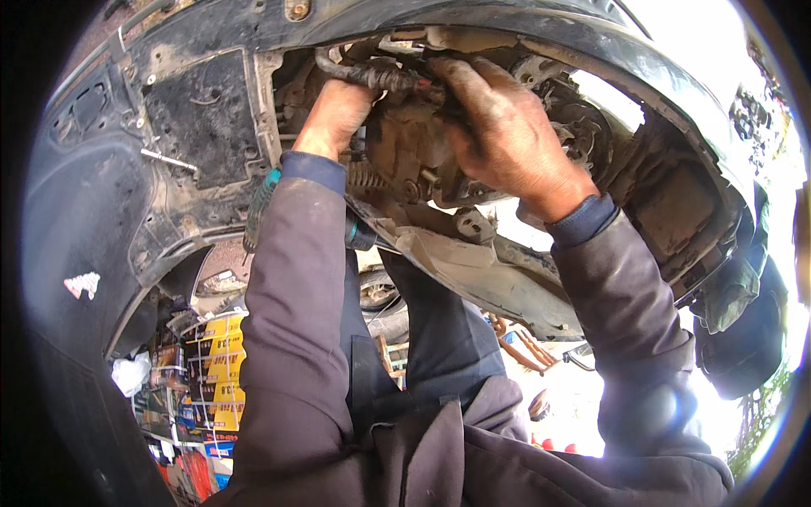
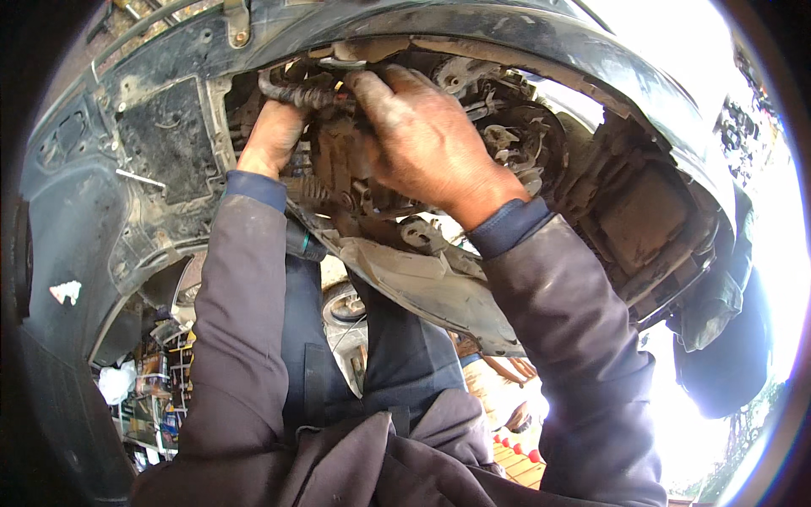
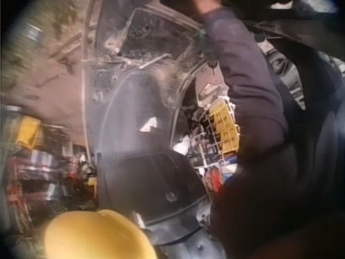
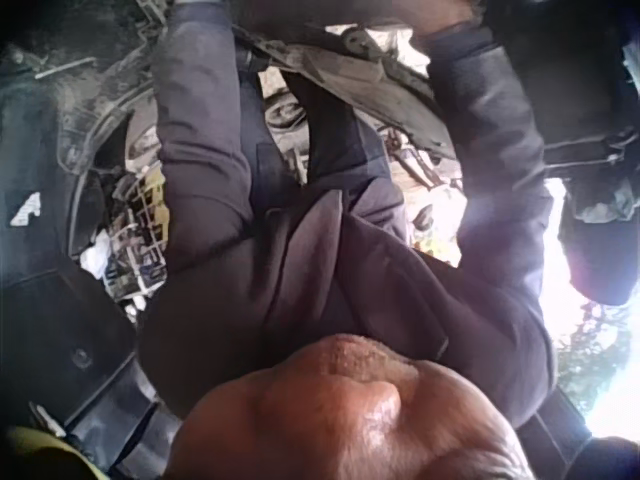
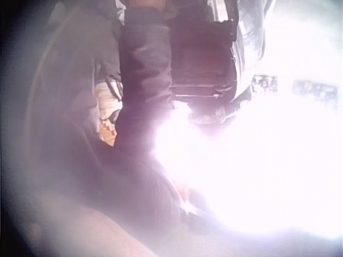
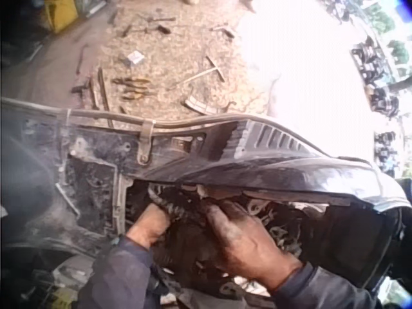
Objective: The person works under the front of a motorcycle with the front fairing removed, using a cordless impact driver to remove and install bolts on the engine and frame. They repeatedly reach into the engine bay, tighten fasteners, and adjust components by hand.
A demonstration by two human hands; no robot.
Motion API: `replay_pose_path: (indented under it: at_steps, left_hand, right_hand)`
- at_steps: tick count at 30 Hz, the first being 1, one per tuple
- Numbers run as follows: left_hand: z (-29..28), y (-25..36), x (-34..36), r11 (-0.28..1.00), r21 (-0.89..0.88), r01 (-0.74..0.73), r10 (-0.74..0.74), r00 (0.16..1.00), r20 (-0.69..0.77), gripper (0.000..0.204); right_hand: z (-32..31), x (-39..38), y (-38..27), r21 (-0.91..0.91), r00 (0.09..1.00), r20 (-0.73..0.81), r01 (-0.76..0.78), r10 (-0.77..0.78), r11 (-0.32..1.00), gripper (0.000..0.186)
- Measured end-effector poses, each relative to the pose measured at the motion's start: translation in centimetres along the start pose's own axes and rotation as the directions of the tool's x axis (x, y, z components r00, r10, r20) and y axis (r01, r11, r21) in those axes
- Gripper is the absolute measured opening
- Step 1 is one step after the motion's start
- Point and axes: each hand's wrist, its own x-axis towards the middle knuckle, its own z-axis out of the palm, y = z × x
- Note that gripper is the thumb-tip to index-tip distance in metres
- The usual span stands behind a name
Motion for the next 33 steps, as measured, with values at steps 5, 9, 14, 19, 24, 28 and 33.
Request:
replay_pose_path:
  at_steps: [5,9,14,19,24,28,33]
  left_hand:
    - [0.2,3.5,-3.5,0.96,0.265,0.089,0.009,0.938,-0.347,0.022]
    - [1.6,5.0,-5.4,0.373,0.901,-0.221,0.721,0.681,-0.131,0.034]
    - [0.0,7.8,-4.2,0.23,0.833,-0.503,0.723,0.662,0.2,0.026]
    - [0.7,6.7,-5.0,0.249,0.838,-0.486,0.698,0.69,0.192,0.025]
    - [1.2,5.9,-4.9,0.263,0.842,-0.471,0.624,0.749,0.224,0.027]
    - [0.8,6.9,-4.1,0.243,0.819,-0.519,0.553,0.768,0.323,0.026]
    - [0.8,8.2,-3.9,0.373,0.687,-0.624,0.51,0.756,0.41,0.03]
  right_hand:
    - [0.6,0.9,1.4,-0.04,0.993,0.115,-0.035,0.039,0.999,0.04]
    - [0.9,1.0,1.4,-0.003,1.0,0.001,0.005,-0.005,1.0,0.026]
    - [0.6,1.6,1.1,0.082,0.999,0.033,0.036,-0.039,0.996,0.025]
    - [-0.9,1.3,0.6,0.115,0.981,0.191,-0.002,-0.02,0.993,0.025]
    - [-1.0,2.4,0.3,0.042,0.946,0.32,-0.068,0.051,0.997,0.022]
    - [-0.9,3.3,0.9,0.175,0.924,0.382,-0.063,-0.009,0.982,0.03]
    - [0.5,3.4,1.7,0.403,0.934,0.32,0.018,-0.159,0.915,0.035]
